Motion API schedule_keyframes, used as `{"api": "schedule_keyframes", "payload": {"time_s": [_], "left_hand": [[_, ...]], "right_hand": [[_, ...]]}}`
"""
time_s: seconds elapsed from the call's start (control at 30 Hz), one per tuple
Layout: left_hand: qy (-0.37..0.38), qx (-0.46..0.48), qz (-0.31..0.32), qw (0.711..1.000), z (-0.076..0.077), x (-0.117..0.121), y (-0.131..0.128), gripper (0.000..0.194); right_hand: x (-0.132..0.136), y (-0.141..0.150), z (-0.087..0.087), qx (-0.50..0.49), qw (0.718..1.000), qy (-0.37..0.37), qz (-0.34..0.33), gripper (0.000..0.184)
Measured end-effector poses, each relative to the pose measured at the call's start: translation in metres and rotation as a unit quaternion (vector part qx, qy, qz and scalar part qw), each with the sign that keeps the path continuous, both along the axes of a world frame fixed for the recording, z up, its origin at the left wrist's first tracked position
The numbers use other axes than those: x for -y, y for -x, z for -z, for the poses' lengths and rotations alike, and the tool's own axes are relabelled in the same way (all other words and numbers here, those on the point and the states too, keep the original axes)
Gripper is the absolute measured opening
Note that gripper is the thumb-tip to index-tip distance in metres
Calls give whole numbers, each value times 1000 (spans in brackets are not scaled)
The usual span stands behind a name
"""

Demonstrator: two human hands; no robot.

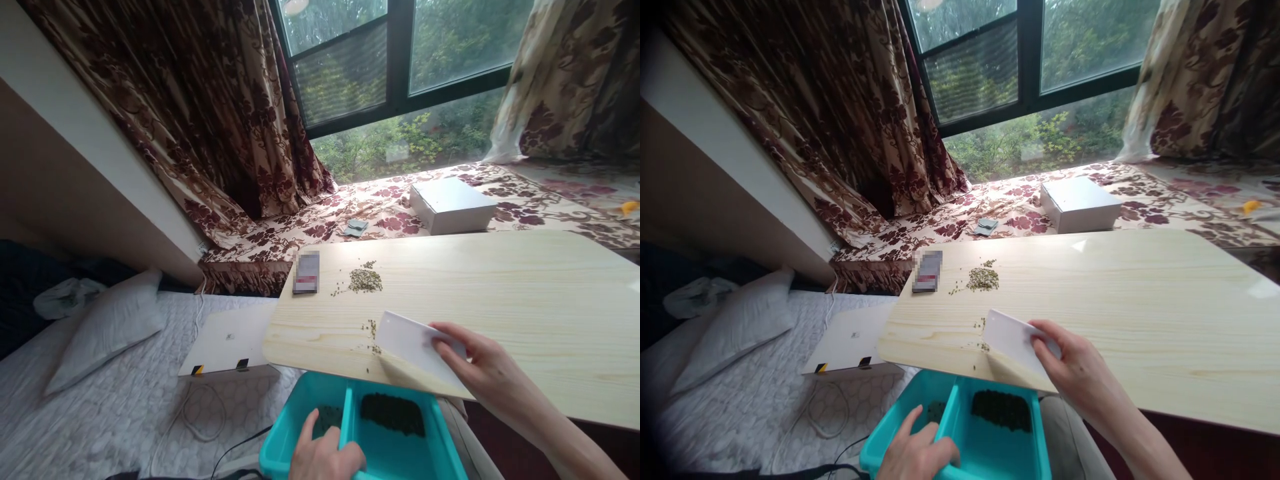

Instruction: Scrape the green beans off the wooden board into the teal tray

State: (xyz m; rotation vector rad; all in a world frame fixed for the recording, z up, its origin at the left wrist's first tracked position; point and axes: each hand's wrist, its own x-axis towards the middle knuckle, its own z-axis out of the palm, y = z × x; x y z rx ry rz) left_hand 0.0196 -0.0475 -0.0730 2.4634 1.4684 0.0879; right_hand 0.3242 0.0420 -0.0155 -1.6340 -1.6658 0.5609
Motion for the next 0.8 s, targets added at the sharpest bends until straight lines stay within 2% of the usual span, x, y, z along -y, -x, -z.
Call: {"api": "schedule_keyframes", "payload": {"time_s": [0.03,0.2,0.3,0.57,0.8], "left_hand": [[4,5,0,1000,-3,0,-1,4],[13,34,10,999,-15,0,-4,31],[32,34,6,999,-16,1,-4,32],[76,12,-27,997,-6,2,-5,38],[113,-2,-31,993,-27,-3,-11,39]], "right_hand": [[1,0,-1,1,1000,3,3,35],[2,4,-5,6,1000,8,-13,33],[3,6,-9,4,1000,11,-24,31],[5,5,-12,14,1000,15,-17,31],[4,10,-15,22,999,27,-27,33]]}}
